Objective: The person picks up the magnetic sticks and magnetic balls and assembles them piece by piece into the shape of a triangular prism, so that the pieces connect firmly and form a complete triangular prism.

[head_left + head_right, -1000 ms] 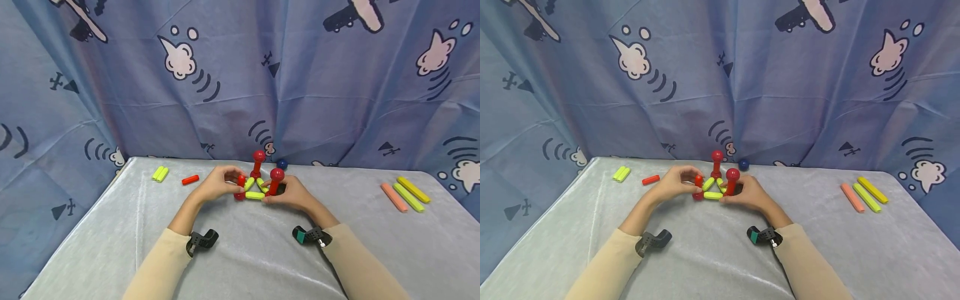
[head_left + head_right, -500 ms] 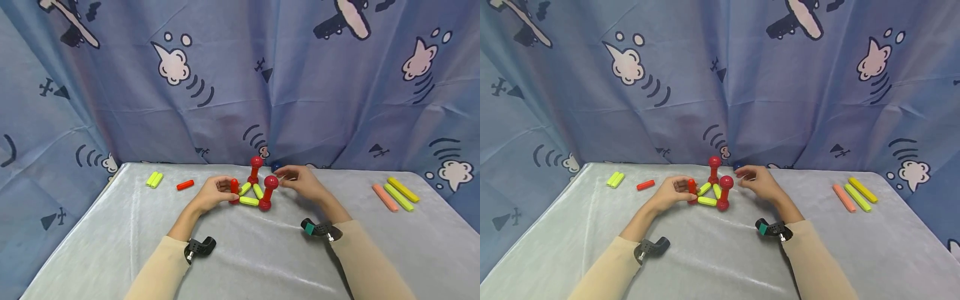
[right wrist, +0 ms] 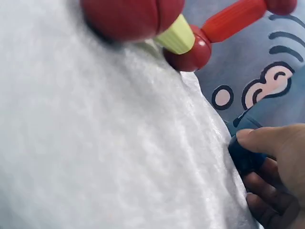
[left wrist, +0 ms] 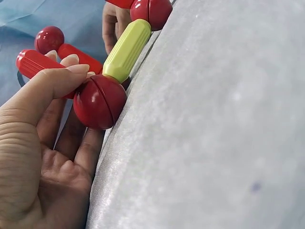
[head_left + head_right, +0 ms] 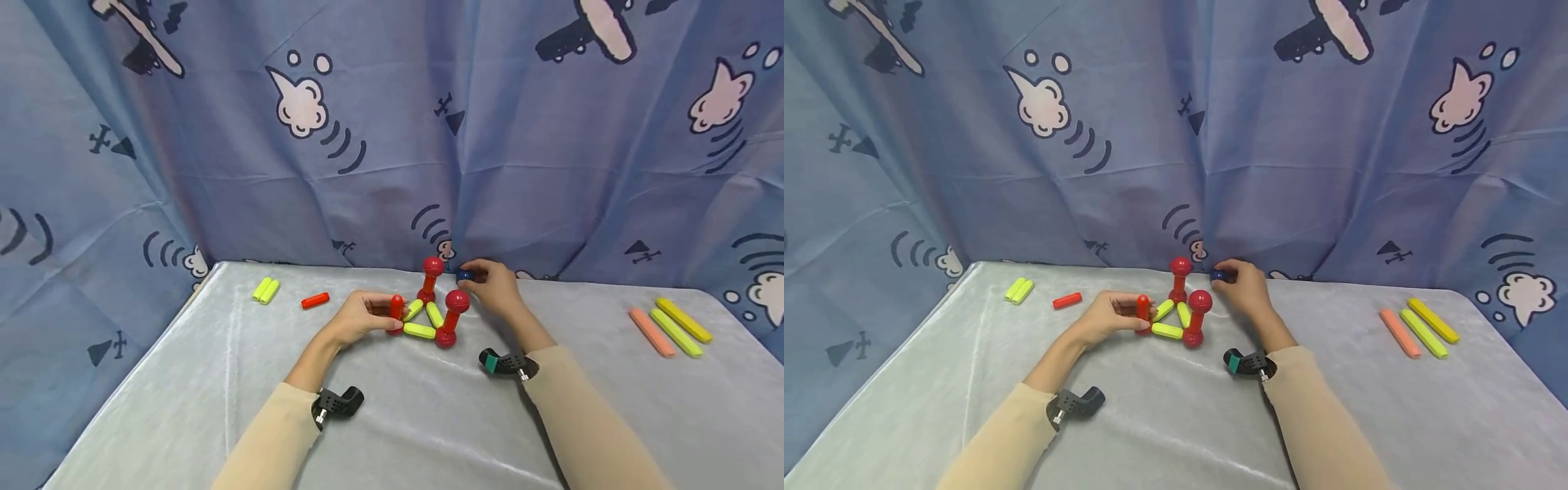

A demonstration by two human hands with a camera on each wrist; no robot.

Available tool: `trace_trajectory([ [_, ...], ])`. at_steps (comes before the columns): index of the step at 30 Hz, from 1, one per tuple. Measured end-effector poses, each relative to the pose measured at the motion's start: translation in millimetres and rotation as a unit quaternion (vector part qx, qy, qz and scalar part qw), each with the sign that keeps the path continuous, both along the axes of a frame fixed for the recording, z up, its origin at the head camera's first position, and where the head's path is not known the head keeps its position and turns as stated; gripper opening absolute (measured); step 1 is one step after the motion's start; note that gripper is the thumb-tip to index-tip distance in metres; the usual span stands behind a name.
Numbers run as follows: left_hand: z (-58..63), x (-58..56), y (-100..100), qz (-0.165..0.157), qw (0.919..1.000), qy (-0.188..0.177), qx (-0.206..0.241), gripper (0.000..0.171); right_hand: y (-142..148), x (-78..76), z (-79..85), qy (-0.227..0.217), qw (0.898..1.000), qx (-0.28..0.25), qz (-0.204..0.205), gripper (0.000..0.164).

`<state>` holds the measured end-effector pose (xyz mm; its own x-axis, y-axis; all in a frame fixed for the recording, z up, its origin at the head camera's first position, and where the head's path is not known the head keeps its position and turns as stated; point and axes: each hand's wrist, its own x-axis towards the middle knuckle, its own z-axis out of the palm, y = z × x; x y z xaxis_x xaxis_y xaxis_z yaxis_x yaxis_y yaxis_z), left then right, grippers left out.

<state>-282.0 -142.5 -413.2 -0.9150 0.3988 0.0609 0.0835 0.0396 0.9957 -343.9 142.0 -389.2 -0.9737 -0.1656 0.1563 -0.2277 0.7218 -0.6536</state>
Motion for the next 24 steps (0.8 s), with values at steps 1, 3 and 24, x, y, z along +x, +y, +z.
trace_trajectory([
  [1, -0.2, -0.1, 0.5, -0.001, 1.0000, -0.003, 0.001, 0.046, 0.6, 0.0, -0.8, -0.001, 1.000, -0.012, -0.011, 0.036],
  [3, -0.4, -0.2, 1.3, -0.002, 1.0000, -0.007, 0.001, 0.046, 1.9, -0.2, -0.3, -0.003, 0.999, -0.043, -0.032, 0.037],
  [24, 0.3, -1.7, -1.5, -0.003, 0.9999, -0.009, -0.010, 0.045, -52.9, 63.9, 98.6, 0.066, 0.966, -0.197, 0.152, 0.033],
])
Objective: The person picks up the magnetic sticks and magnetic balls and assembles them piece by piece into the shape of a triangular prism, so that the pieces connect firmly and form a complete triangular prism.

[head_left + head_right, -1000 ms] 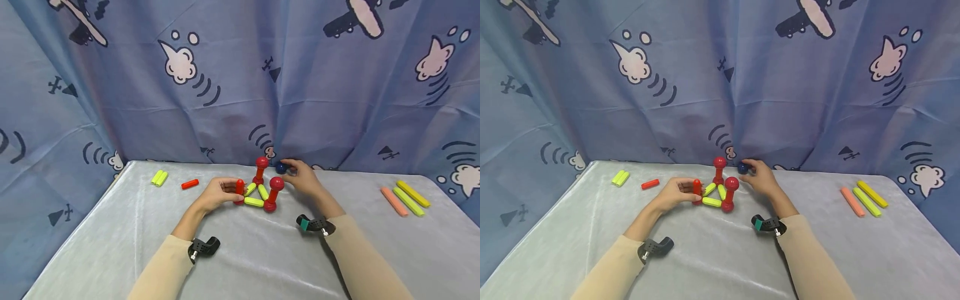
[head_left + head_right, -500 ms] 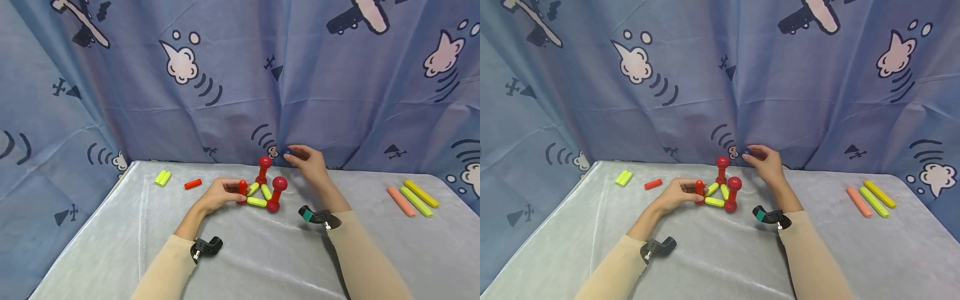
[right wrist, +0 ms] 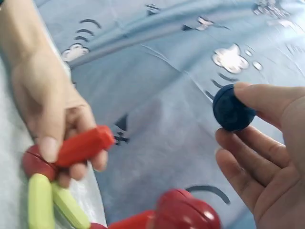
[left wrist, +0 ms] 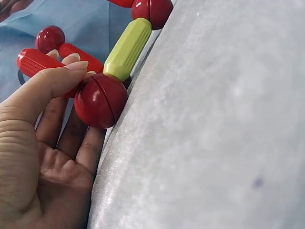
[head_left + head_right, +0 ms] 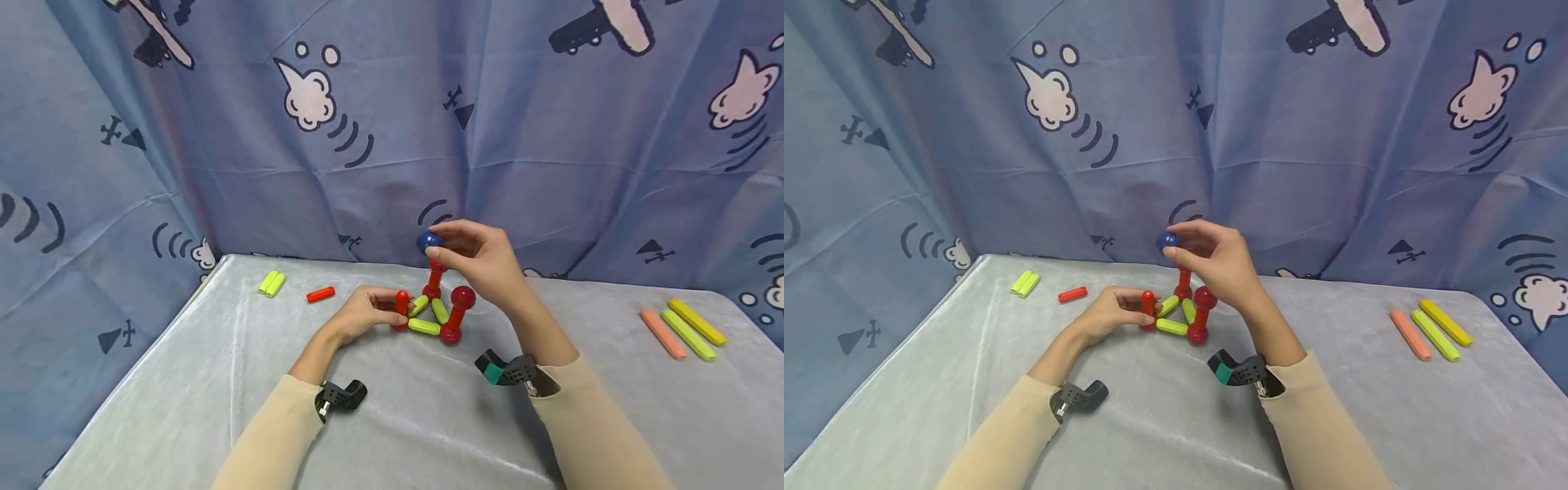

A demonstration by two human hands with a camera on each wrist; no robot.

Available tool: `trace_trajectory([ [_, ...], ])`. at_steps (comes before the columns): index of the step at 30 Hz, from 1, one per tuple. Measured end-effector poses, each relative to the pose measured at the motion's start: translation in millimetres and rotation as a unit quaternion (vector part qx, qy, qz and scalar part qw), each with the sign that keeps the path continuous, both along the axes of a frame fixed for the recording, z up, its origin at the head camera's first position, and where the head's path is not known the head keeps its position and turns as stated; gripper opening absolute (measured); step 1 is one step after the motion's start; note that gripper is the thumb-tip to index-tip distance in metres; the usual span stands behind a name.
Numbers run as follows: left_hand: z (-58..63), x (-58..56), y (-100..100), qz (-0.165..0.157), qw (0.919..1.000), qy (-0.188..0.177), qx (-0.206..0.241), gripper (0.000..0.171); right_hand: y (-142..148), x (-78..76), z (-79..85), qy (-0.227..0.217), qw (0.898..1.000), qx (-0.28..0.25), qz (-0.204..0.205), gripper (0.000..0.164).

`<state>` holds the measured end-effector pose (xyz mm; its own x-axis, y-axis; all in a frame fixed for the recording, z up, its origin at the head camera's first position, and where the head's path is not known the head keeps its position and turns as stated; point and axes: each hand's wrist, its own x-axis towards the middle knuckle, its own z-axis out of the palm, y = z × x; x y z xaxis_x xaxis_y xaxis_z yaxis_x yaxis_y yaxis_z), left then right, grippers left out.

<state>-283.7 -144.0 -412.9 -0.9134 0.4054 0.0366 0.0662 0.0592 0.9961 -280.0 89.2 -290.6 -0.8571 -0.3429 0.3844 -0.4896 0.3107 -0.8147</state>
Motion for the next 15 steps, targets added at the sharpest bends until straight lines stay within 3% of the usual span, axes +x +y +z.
trace_trajectory([
  [5, -0.9, 0.1, -1.0, -0.007, 0.9999, 0.006, 0.010, 0.043, -17.8, 6.6, -6.9, 0.014, 0.997, 0.074, 0.013, 0.031],
  [15, -0.7, 0.8, -1.4, -0.014, 0.9998, 0.009, 0.012, 0.041, -29.0, 9.3, -16.2, 0.054, 0.984, 0.157, 0.057, 0.028],
])
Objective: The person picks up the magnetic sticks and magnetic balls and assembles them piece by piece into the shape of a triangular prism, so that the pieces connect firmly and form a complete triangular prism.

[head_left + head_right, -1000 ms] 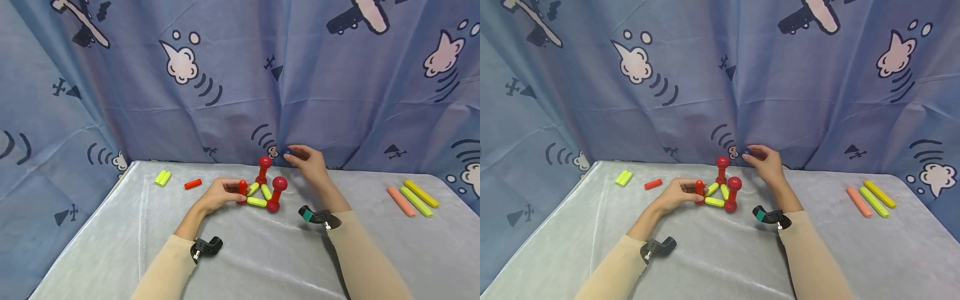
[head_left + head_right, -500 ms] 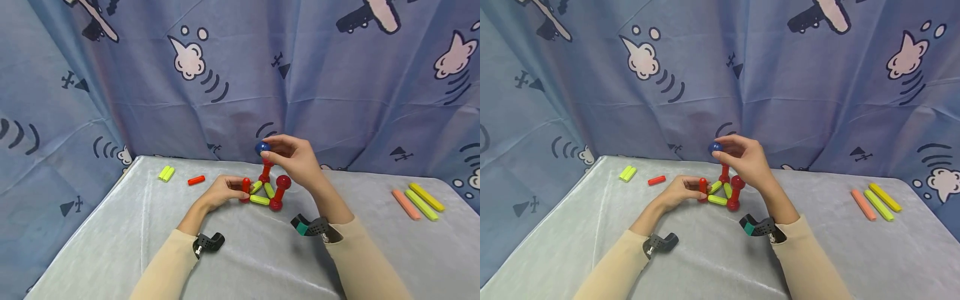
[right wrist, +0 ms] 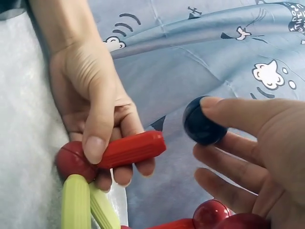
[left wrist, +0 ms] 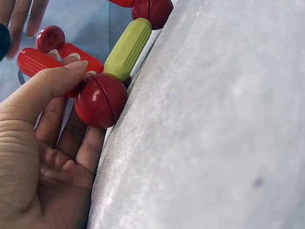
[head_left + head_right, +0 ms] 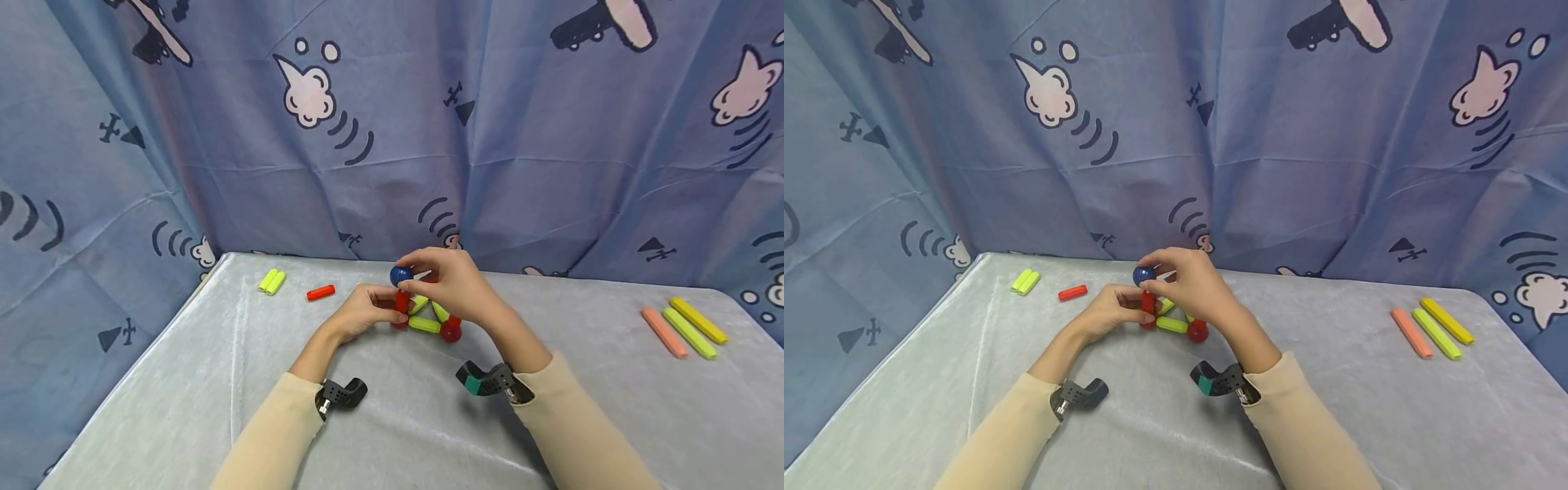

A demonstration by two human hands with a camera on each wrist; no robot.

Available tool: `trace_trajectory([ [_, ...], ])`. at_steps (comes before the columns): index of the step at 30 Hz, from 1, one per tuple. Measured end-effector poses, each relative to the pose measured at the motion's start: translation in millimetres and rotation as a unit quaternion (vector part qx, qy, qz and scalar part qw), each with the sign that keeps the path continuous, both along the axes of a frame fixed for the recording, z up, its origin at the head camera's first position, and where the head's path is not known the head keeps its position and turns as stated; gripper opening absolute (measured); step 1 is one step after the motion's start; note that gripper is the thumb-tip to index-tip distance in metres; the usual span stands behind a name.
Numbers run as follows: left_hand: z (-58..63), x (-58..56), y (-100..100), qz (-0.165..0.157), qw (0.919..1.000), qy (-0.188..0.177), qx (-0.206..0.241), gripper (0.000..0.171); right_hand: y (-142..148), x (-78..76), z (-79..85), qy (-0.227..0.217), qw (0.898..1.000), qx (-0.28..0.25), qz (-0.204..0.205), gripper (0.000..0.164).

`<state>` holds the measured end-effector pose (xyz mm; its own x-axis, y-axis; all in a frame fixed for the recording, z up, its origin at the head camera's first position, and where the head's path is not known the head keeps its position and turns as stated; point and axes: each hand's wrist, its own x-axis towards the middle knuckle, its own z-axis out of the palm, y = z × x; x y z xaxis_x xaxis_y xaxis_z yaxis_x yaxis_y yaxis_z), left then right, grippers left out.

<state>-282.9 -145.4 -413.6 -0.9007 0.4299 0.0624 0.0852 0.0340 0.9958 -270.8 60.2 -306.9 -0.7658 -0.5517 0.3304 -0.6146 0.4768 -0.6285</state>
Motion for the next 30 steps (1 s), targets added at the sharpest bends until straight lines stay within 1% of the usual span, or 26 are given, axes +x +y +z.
trace_trajectory([
  [3, 0.4, -0.4, 0.4, 0.002, 1.0000, -0.001, -0.002, 0.041, -1.2, 0.4, -0.7, 0.006, 1.000, 0.026, 0.002, 0.029],
  [5, 0.5, -0.6, 0.8, 0.002, 1.0000, -0.001, -0.002, 0.040, -0.9, 0.9, -1.6, 0.017, 0.999, 0.039, 0.004, 0.030],
  [11, 1.2, -0.3, 1.1, 0.002, 0.9999, -0.007, 0.009, 0.039, -0.5, 1.0, -1.3, 0.038, 0.997, 0.060, 0.004, 0.031],
  [14, 0.8, -0.2, 0.6, 0.000, 0.9999, -0.005, 0.013, 0.042, 2.9, -0.5, 2.2, 0.039, 0.999, 0.035, -0.013, 0.028],
  [16, 0.4, -0.3, 0.2, -0.002, 0.9999, -0.001, 0.013, 0.044, 9.2, -2.1, 7.2, 0.033, 0.999, -0.001, -0.037, 0.026],
  [18, 0.4, -0.4, -0.7, -0.005, 1.0000, 0.004, 0.008, 0.046, 19.8, -5.0, 12.7, 0.024, 0.997, -0.044, -0.066, 0.023],
  [21, 1.3, -0.6, -5.1, -0.005, 1.0000, 0.005, -0.005, 0.049, 40.7, -14.6, 13.5, -0.003, 0.989, -0.112, -0.097, 0.025],
  [23, 3.8, -0.6, -11.2, -0.002, 0.9999, 0.007, -0.009, 0.051, 55.0, -24.0, 7.2, -0.033, 0.982, -0.155, -0.103, 0.029],
  [25, 7.3, -1.5, -20.0, 0.004, 0.9999, 0.013, 0.000, 0.052, 66.7, -34.1, -3.6, -0.075, 0.973, -0.192, -0.104, 0.035],
  [27, 12.6, -2.5, -31.2, 0.018, 0.9994, 0.029, 0.012, 0.052, 74.8, -42.6, -16.2, -0.119, 0.965, -0.212, -0.099, 0.040],
  [29, 19.0, -3.3, -43.7, 0.042, 0.9976, 0.048, 0.025, 0.048, 78.4, -48.7, -28.4, -0.158, 0.961, -0.209, -0.089, 0.043],
  [30, 22.5, -3.4, -50.3, 0.060, 0.9959, 0.063, 0.023, 0.046, 79.0, -51.2, -33.9, -0.173, 0.960, -0.203, -0.080, 0.043],
])
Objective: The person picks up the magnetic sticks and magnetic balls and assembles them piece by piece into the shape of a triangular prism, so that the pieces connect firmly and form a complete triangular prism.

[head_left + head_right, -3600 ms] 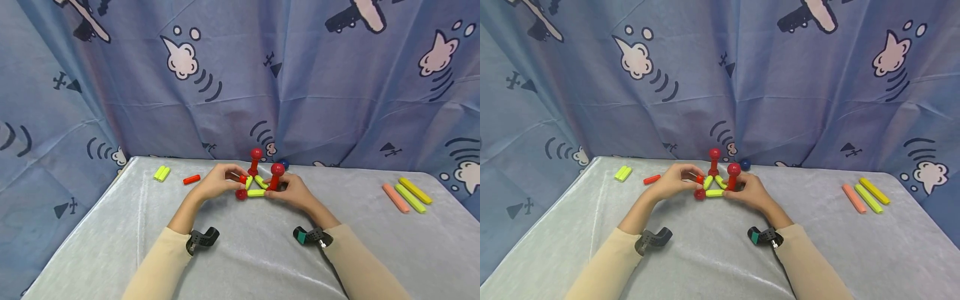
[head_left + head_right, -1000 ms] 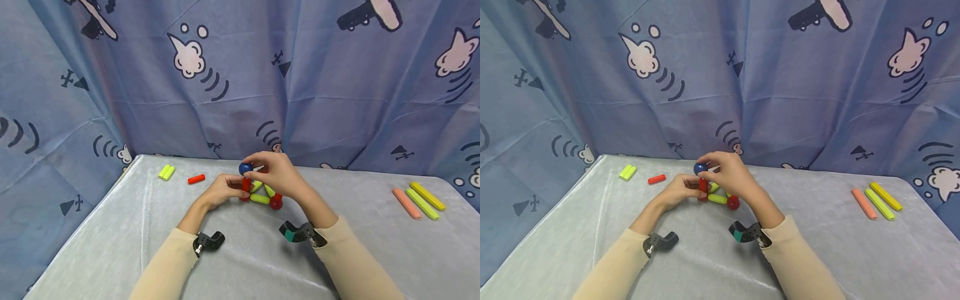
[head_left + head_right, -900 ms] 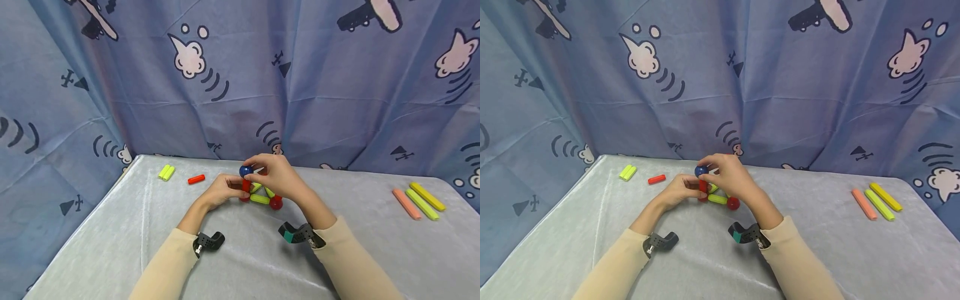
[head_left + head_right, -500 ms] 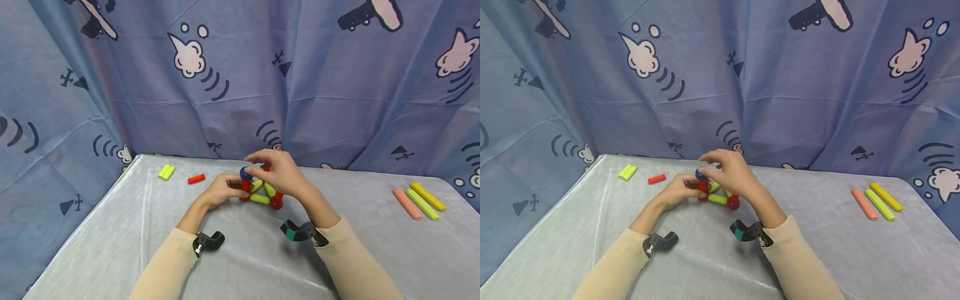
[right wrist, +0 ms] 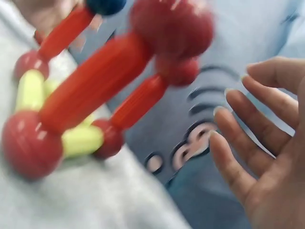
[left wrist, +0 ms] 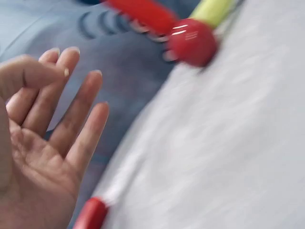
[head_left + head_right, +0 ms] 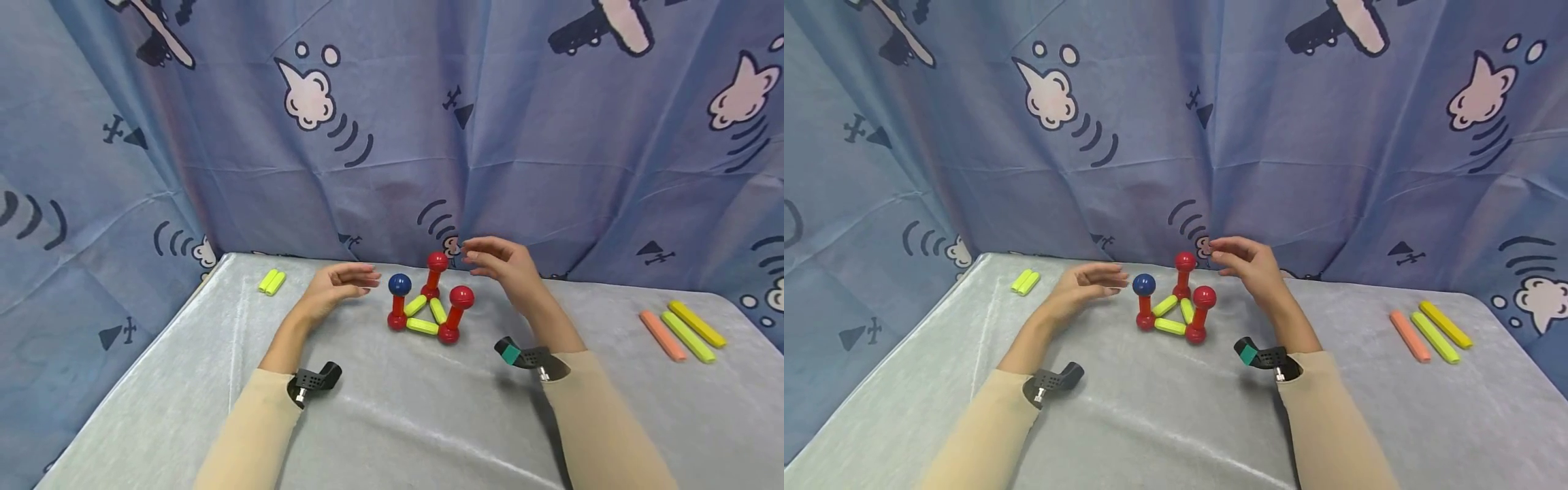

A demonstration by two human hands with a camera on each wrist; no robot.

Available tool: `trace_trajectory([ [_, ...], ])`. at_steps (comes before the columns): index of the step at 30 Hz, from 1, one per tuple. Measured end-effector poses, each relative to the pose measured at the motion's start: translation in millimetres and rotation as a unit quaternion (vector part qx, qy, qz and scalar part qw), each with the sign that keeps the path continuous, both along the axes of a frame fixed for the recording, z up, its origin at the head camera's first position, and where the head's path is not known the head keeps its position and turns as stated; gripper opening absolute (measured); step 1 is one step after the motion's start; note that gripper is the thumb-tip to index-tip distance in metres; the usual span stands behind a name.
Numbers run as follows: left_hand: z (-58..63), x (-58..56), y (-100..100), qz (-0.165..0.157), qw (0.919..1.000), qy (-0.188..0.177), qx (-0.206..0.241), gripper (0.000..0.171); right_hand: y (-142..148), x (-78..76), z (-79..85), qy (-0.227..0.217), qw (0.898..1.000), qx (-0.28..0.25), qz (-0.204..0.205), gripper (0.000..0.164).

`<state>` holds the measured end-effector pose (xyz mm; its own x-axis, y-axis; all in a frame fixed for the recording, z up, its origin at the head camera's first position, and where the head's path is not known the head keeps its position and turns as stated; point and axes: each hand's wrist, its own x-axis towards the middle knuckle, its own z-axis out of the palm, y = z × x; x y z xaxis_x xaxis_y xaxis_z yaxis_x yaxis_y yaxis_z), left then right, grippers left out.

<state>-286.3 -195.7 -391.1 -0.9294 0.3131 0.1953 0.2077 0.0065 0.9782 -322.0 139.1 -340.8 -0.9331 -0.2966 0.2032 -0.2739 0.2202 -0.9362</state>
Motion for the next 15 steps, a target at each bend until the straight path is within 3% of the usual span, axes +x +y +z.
trace_trajectory([
  [2, 6.7, 0.8, -12.9, 0.045, 0.9985, 0.023, -0.020, 0.041, -1.0, -3.4, -10.6, -0.018, 0.999, 0.012, 0.025, 0.043],
  [4, 13.0, 2.3, -24.8, 0.096, 0.9918, 0.047, -0.070, 0.035, -3.5, -6.4, -19.9, -0.025, 0.998, 0.021, 0.050, 0.043],
  [6, 17.7, 4.2, -35.0, 0.145, 0.9762, 0.058, -0.150, 0.033, -6.0, -8.4, -27.8, -0.027, 0.997, 0.031, 0.070, 0.045],
  [9, 20.9, 5.7, -45.6, 0.192, 0.9412, 0.045, -0.275, 0.033, -10.1, -10.3, -38.3, -0.031, 0.994, 0.047, 0.091, 0.049],
  [11, 19.8, 6.0, -49.9, 0.196, 0.9202, 0.029, -0.338, 0.035, -12.3, -10.7, -44.2, -0.037, 0.992, 0.059, 0.105, 0.051],
  [15, 13.9, 4.7, -52.1, 0.170, 0.8972, 0.016, -0.407, 0.043, -15.0, -11.2, -53.6, -0.054, 0.990, 0.069, 0.112, 0.053],
])
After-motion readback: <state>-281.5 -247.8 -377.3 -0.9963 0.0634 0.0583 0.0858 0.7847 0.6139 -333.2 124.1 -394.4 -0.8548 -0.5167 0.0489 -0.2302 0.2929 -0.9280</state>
